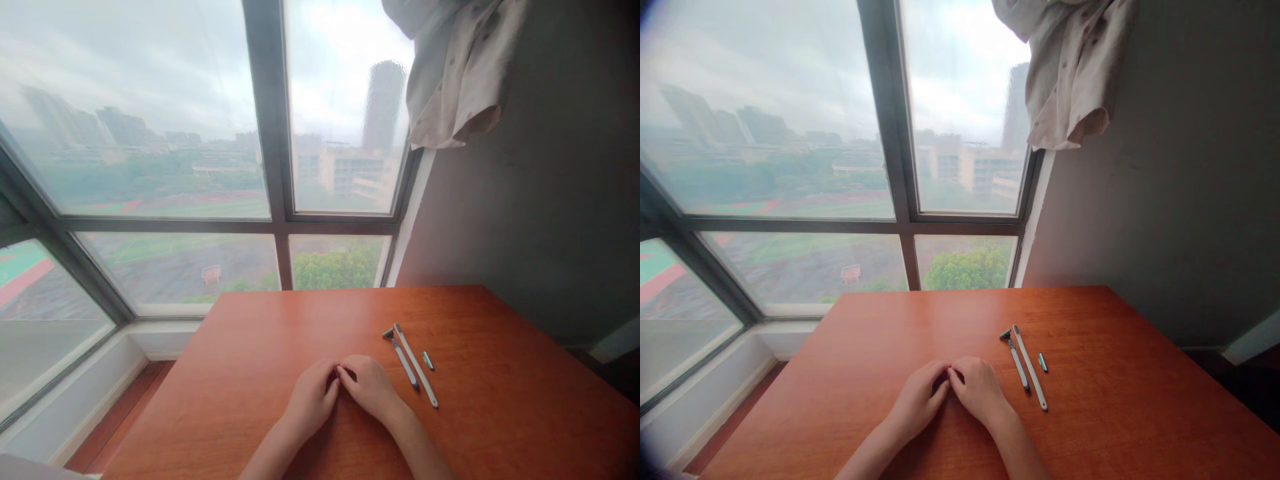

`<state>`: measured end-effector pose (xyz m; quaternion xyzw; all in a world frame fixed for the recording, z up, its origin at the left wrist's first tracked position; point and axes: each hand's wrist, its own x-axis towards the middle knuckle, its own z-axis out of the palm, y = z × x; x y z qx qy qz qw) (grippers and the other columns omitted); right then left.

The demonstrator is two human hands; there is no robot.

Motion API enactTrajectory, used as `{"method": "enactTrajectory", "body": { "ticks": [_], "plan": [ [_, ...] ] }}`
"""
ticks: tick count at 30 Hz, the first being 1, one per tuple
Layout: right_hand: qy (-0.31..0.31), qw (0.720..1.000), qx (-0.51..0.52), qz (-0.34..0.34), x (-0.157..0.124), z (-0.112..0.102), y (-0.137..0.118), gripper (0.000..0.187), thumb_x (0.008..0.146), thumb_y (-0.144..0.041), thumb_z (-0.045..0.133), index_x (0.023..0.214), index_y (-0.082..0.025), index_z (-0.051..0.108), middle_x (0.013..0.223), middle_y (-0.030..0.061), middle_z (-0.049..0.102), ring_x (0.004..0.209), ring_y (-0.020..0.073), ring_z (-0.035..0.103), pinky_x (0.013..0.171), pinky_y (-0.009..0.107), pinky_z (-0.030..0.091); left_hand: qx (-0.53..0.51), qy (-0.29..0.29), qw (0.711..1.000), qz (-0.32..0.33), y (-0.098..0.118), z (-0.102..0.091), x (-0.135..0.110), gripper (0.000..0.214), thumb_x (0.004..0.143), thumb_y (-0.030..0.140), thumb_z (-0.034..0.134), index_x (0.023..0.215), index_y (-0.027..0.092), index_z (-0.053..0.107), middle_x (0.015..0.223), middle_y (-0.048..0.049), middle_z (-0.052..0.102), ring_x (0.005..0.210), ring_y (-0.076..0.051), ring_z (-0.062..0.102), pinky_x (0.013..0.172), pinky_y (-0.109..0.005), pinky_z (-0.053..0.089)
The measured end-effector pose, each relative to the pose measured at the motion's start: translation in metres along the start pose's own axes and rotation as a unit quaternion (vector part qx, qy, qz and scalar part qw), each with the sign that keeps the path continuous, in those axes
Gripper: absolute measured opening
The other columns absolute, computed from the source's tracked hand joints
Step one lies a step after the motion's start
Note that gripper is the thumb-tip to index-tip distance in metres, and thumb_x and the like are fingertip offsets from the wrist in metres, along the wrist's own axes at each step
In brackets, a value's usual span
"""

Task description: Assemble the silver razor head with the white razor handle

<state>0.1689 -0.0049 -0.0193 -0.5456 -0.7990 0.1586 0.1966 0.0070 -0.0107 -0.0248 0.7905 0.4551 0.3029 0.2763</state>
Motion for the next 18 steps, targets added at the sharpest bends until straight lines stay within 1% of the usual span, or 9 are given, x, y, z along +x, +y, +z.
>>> {"method": "enactTrajectory", "body": {
  "ticks": [18],
  "plan": [
    [0.006, 1.000, 0.014, 0.004, 0.0001, 0.0024, 0.0022, 0.028, 0.092, -0.026, 0.044, 0.079, -0.021, 0.068, 0.080, 0.0029, 0.071, 0.074, 0.0168, 0.061, 0.064, 0.024, 0.033, -0.006, 0.000, 1.000, 0.002, 0.0013, -0.0014, 0.0005, 0.026, 0.081, 0.012, 0.047, 0.100, 0.020, 0.064, 0.098, -0.0071, 0.069, 0.089, -0.022, 0.062, 0.082, -0.032, 0.047]
  ]
}}
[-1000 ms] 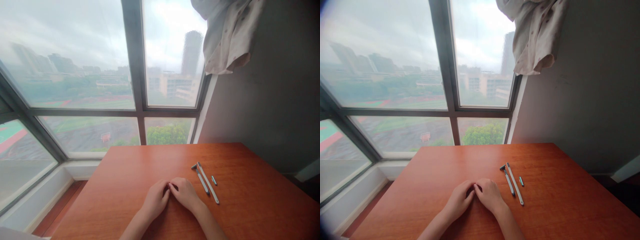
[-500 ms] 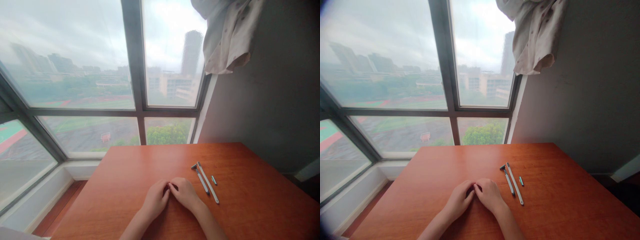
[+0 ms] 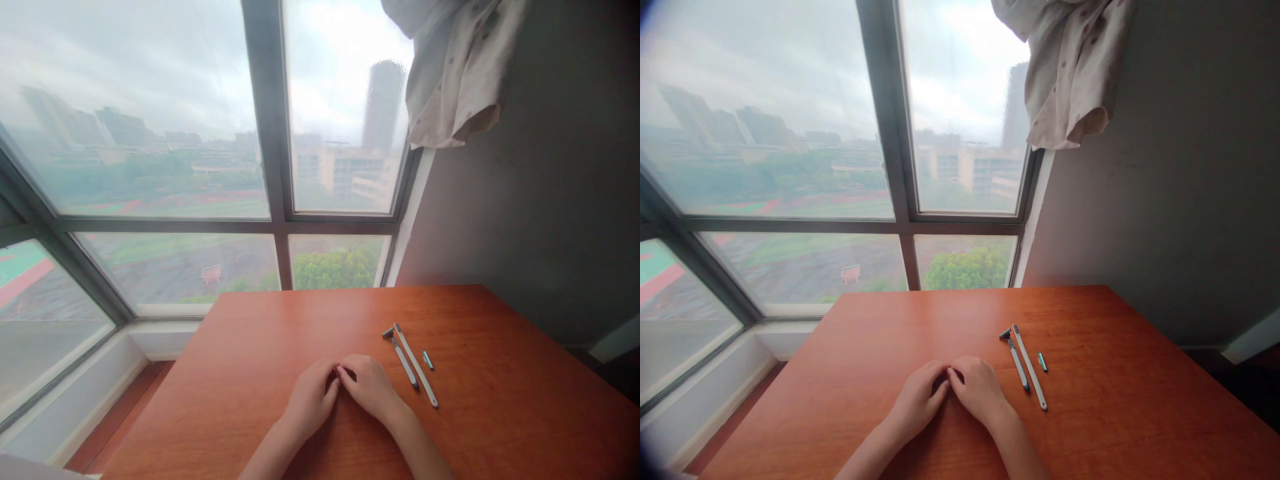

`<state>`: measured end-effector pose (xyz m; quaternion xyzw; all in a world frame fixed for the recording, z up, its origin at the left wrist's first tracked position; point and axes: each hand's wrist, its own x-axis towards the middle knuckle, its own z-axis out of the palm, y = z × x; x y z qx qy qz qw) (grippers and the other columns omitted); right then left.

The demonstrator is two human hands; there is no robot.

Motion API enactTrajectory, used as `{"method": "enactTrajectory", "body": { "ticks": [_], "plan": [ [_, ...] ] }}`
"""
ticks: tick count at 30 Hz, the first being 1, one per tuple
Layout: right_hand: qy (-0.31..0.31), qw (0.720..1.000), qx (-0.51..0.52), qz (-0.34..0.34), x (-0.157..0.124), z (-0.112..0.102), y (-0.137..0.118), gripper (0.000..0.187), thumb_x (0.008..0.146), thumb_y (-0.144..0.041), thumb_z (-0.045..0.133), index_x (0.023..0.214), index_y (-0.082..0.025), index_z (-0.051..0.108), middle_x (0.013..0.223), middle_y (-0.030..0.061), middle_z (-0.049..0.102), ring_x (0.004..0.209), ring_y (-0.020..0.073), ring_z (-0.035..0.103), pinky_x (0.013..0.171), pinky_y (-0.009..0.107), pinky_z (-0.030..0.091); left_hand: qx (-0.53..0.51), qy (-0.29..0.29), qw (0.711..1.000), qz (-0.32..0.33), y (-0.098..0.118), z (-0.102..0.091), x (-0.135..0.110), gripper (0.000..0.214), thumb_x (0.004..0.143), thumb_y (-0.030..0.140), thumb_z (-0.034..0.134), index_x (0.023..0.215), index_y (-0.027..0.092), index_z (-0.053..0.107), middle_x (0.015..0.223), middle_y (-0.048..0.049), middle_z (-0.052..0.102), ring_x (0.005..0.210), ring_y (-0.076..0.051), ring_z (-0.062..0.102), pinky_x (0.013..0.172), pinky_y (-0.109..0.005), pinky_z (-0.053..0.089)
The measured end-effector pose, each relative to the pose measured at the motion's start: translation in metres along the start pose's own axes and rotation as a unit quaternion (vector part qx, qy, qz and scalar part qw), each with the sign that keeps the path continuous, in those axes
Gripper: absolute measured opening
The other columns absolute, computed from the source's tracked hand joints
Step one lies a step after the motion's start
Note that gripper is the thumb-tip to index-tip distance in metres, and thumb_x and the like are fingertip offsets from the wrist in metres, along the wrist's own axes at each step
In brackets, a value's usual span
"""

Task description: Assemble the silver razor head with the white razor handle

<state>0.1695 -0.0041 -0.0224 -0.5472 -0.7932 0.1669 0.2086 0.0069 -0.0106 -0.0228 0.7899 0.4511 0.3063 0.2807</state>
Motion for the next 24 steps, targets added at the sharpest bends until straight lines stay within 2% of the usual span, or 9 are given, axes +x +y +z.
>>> {"method": "enactTrajectory", "body": {
  "ticks": [24],
  "plan": [
    [-0.013, 1.000, -0.004, 0.006, -0.0005, -0.0040, -0.0048, 0.028, 0.092, -0.025, 0.043, 0.082, -0.021, 0.069, 0.082, 0.0030, 0.071, 0.075, 0.0168, 0.061, 0.063, 0.024, 0.033, -0.005, -0.001, 1.000, -0.003, 0.0013, 0.0001, -0.0002, 0.024, 0.082, 0.013, 0.046, 0.097, 0.021, 0.063, 0.096, -0.0068, 0.069, 0.088, -0.022, 0.061, 0.081, -0.032, 0.047]
  ]
}}
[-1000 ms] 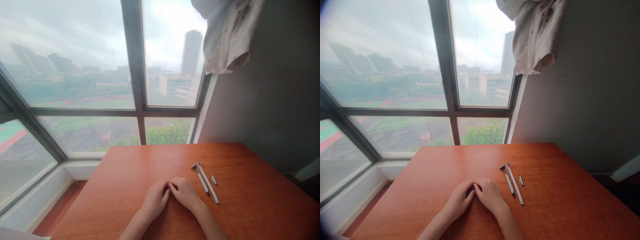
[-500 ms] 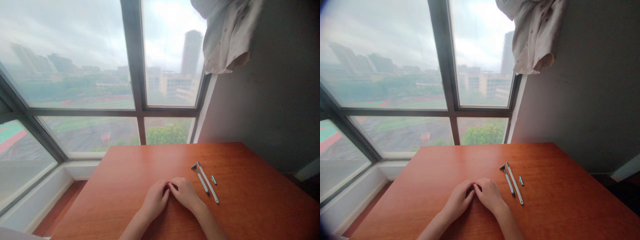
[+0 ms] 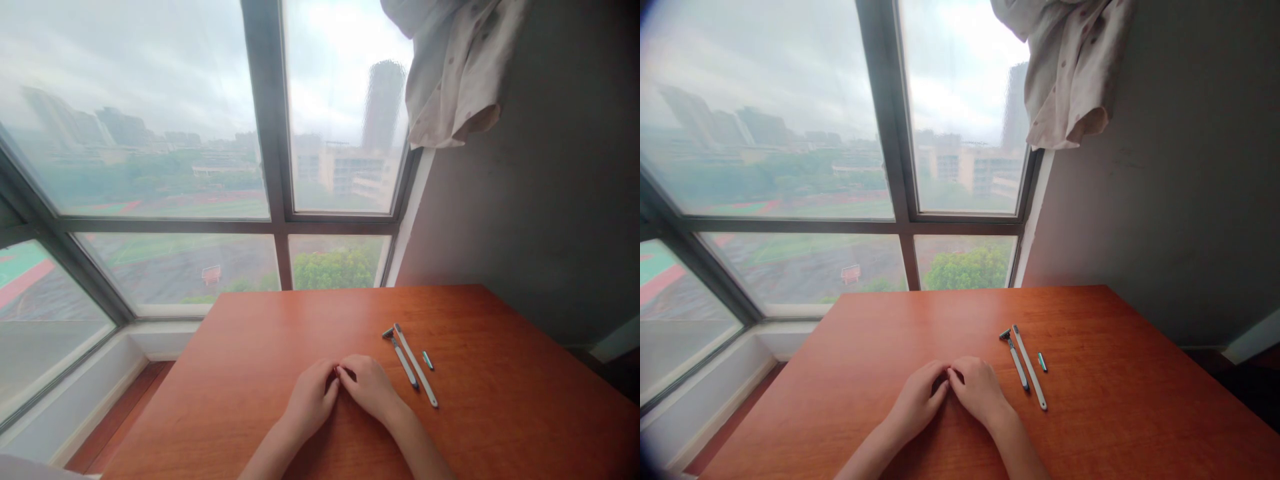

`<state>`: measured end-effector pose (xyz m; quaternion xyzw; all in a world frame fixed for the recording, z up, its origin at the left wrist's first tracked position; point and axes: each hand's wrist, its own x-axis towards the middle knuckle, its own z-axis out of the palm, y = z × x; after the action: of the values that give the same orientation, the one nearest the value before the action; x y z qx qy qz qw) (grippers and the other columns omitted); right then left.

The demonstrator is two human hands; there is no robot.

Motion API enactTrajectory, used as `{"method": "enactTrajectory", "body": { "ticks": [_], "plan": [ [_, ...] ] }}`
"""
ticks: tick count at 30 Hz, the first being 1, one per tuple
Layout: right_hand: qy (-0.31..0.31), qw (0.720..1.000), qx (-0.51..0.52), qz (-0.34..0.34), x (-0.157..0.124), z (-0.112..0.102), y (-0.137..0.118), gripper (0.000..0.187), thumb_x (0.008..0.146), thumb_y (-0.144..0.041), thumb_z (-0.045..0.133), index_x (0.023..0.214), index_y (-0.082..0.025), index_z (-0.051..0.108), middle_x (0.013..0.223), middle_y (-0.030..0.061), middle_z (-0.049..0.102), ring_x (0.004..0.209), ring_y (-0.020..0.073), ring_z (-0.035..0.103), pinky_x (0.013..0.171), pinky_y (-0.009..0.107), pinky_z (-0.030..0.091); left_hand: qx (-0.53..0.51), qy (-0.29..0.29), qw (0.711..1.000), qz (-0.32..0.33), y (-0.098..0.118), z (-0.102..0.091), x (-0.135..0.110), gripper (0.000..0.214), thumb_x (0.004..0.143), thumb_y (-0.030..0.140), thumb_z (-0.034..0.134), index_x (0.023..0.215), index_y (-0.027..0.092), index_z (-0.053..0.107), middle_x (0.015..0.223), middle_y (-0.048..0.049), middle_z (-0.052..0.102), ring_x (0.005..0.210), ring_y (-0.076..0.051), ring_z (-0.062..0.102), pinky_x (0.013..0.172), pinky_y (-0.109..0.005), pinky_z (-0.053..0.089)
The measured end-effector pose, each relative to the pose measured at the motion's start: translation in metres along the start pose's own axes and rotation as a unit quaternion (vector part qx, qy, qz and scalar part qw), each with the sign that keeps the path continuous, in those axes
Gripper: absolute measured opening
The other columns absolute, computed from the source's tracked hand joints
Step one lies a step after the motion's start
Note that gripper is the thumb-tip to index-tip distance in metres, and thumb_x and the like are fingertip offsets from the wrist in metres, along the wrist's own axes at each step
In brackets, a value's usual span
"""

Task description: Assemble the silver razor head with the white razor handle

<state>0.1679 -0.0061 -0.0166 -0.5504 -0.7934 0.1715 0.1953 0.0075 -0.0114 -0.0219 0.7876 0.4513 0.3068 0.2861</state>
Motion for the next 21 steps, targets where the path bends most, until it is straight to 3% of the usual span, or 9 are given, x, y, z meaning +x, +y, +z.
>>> {"method": "enactTrajectory", "body": {
  "ticks": [21],
  "plan": [
    [-0.009, 1.000, 0.009, 0.007, 0.0005, -0.0025, -0.0019, 0.029, 0.092, -0.024, 0.043, 0.085, -0.020, 0.071, 0.086, 0.0044, 0.072, 0.080, 0.0181, 0.063, 0.068, 0.024, 0.037, 0.001, 0.000, 1.000, 0.002, -0.0013, 0.0001, -0.0005, 0.027, 0.081, 0.012, 0.046, 0.099, 0.021, 0.064, 0.098, -0.0073, 0.069, 0.089, -0.022, 0.062, 0.082, -0.032, 0.047]
  ]
}}
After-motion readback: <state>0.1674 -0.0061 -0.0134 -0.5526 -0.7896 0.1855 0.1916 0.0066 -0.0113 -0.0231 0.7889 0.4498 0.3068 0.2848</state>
